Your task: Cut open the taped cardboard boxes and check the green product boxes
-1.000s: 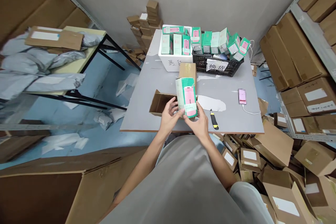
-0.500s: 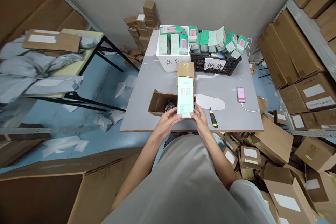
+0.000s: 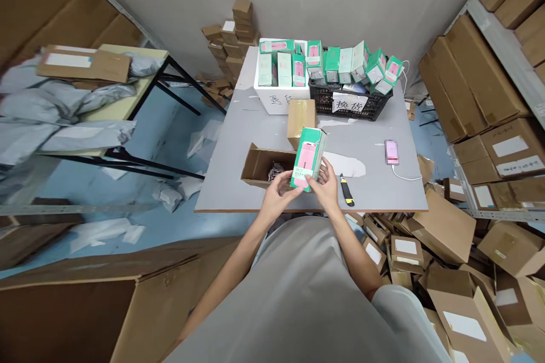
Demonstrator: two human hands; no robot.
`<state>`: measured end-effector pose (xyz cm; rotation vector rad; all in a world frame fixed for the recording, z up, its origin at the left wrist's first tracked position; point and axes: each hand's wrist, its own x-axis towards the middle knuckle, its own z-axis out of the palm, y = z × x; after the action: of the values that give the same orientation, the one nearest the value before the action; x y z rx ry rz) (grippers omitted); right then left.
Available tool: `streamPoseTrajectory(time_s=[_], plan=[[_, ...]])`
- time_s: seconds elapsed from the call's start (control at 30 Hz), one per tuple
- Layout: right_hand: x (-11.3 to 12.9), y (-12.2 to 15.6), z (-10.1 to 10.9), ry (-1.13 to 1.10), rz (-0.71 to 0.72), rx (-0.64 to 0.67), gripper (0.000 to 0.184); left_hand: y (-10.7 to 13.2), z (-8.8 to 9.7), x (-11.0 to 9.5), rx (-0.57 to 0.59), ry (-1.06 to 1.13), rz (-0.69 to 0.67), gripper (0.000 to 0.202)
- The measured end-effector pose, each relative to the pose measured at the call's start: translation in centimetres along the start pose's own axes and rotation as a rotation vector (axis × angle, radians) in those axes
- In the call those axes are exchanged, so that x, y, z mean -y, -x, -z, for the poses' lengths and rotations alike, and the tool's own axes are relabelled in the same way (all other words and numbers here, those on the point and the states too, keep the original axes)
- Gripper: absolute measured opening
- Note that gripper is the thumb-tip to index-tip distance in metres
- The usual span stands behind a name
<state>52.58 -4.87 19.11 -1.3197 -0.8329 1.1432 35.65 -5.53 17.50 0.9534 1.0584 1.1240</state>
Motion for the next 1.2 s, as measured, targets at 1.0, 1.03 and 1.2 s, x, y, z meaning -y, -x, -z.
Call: streamPoseTrajectory(time_s=[1.0,1.03,1.2], plan=[[0.0,-0.9,1.9,-0.197,-0.05,0.115,0.097,0.4,-0.8,-1.1,0.048,0.298,0.258,0.075],[0.1,-0.9,1.8,-0.189,-0.052,0.13,0.097,0.3,-0.8,-1.0,0.037,0.302,0.264,0.078],[0.7,-1.5,1.3,-0.068,-0.011,0.178,0.088,0.0,-1.6,-0.4,-0.096,0.094,0.107,0.076]])
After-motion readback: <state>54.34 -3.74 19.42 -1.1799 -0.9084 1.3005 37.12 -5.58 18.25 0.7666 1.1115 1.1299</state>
